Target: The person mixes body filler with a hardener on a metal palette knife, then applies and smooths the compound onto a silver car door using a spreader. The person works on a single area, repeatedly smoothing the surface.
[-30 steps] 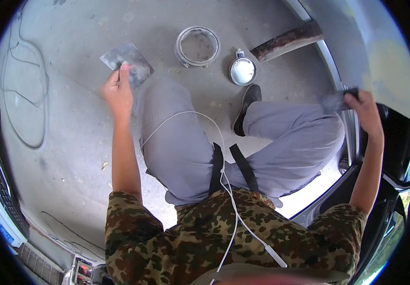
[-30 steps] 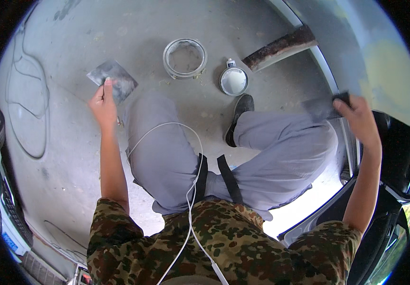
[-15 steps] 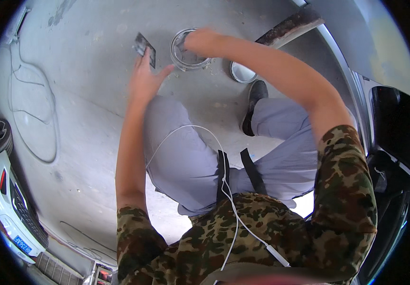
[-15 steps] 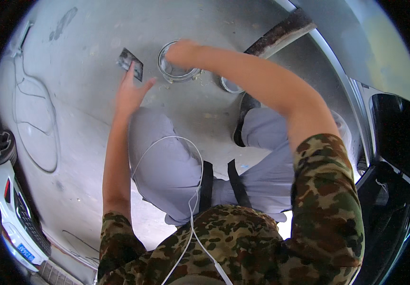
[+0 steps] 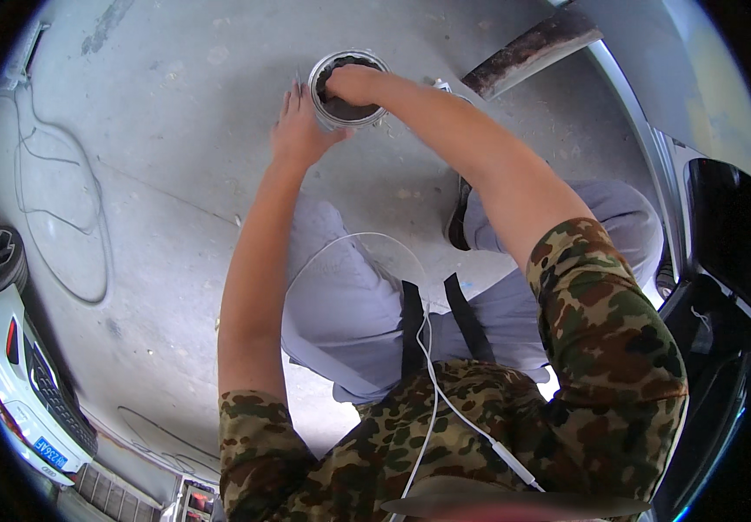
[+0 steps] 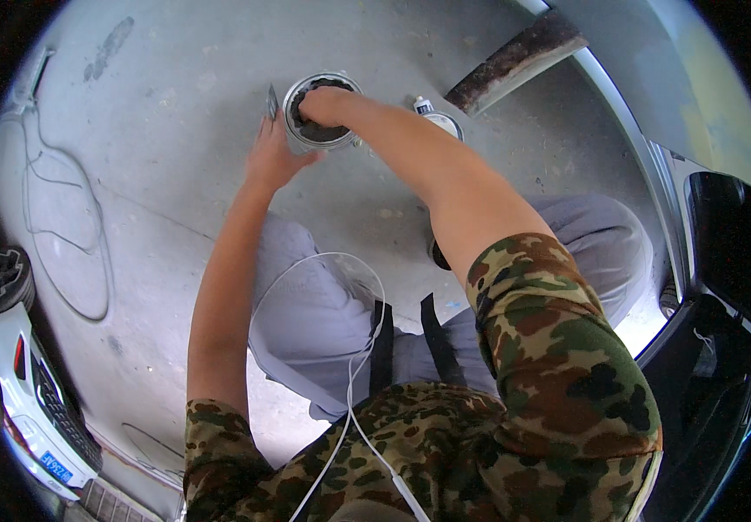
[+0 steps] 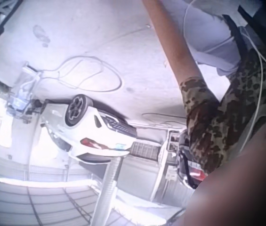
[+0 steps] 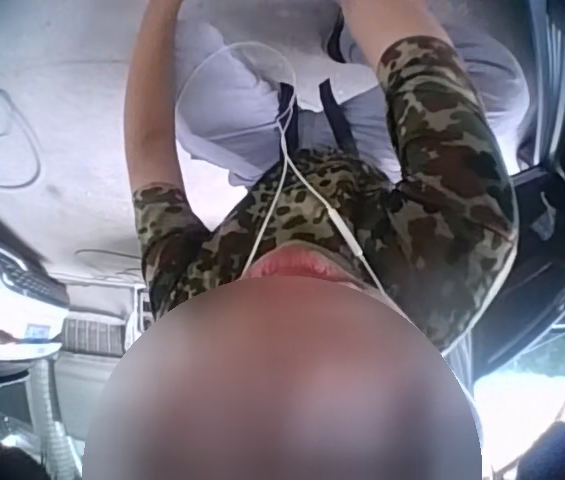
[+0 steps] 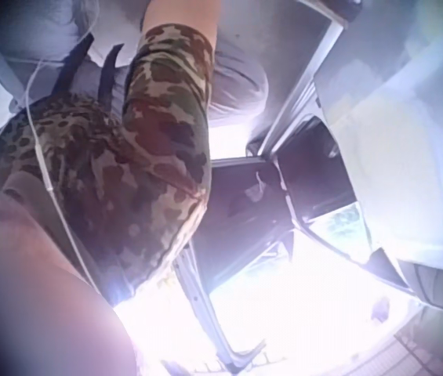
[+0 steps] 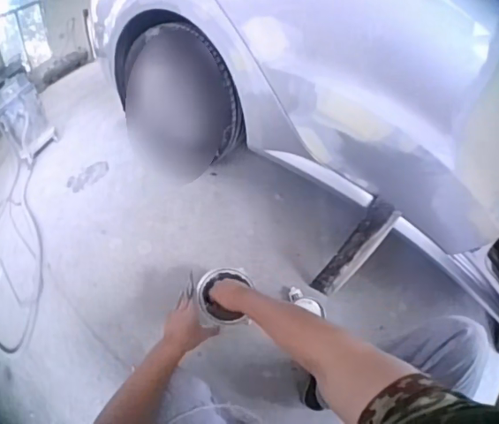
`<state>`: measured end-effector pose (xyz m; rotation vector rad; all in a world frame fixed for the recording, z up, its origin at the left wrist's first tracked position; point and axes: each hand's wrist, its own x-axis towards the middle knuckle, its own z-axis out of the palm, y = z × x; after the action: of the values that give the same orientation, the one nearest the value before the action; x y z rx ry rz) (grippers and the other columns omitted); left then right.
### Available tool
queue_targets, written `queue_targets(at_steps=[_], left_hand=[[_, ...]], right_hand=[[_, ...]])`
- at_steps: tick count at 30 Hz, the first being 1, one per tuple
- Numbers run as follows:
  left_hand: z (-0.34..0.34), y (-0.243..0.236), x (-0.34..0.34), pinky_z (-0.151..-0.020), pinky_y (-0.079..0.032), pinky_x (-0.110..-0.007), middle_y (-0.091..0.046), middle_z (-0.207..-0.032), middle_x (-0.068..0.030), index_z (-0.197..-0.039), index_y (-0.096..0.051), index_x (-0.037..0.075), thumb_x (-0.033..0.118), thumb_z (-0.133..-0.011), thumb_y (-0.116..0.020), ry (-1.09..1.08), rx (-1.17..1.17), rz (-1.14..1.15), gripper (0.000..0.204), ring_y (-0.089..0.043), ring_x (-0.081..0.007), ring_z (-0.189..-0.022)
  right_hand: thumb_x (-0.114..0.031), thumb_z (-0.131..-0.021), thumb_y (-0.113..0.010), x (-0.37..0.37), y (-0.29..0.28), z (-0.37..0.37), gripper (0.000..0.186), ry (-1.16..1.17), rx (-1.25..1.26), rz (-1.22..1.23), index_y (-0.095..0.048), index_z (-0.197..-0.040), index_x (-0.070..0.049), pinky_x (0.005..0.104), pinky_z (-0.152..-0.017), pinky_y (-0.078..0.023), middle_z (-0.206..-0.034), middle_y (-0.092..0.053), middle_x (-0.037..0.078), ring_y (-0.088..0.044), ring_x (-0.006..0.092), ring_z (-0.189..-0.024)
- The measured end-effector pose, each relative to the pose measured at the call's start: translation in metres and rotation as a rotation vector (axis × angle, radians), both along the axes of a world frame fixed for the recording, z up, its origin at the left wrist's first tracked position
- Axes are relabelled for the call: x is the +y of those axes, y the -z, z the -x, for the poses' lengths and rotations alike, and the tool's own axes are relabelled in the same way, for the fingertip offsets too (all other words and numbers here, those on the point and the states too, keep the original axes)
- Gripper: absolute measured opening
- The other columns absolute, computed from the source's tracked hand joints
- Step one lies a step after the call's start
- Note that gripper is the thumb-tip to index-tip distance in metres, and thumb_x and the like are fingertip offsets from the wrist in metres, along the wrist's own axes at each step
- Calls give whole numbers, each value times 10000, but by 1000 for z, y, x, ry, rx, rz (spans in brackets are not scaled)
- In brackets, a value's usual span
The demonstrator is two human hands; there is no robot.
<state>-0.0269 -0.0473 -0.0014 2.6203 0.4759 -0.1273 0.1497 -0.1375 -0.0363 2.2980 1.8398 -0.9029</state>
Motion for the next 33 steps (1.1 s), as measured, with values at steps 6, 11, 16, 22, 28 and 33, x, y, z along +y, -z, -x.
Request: queue_targets(at_steps=[6,11,16,22,28,33], left_hand=[[0,-7,-4,-1090,-471,-480,-385,-1587,-257,-1561,-311,-16,585,-671,-886,-47,0,4,1218,-442,-387,-1438],[-2,-12,-6,-1053,-501,-489,-356,-1614,-231,-1565,-298,3,574,-665,-891,-71,14,-9,1220,-468,-377,-1421],[-4,-11,-9,-1047,-508,-484,-341,-1628,-215,-1567,-284,13,562,-656,-900,-86,58,-15,1229,-483,-370,-1408],[-4,-8,-10,-1050,-507,-471,-352,-1626,-199,-1572,-274,13,511,-653,-919,-107,62,16,1229,-488,-368,-1400],[-3,-8,-10,-1028,-519,-472,-361,-1622,-192,-1573,-270,9,480,-650,-927,-113,60,37,1227,-498,-366,-1389],[-3,-4,-10,-1004,-528,-480,-381,-1606,-188,-1566,-281,25,466,-639,-935,-113,18,45,1217,-511,-369,-1372]], right_hand=[[-140,-905,-618,13,6,1,283,79,142,88,-739,-1152,-72,471,-968,-540,-1234,-720,161,-684,349,-1157],[-140,-873,-654,21,10,4,403,66,188,173,-698,-1270,-81,466,-999,-523,-1281,-703,165,-672,358,-1178],[-144,-859,-668,17,22,3,407,109,238,143,-707,-1258,-68,473,-1012,-513,-1310,-690,170,-658,352,-1204],[-176,-831,-716,19,37,-5,490,203,273,240,-674,-1304,-58,469,-1021,-500,-1324,-678,184,-641,354,-1222],[-184,-831,-735,14,31,-10,524,288,241,283,-662,-1340,-84,462,-1034,-491,-1323,-676,194,-628,360,-1236],[-182,-841,-734,9,17,-7,523,365,335,292,-655,-1346,-66,468,-1024,-495,-1310,-687,181,-631,358,-1222]])
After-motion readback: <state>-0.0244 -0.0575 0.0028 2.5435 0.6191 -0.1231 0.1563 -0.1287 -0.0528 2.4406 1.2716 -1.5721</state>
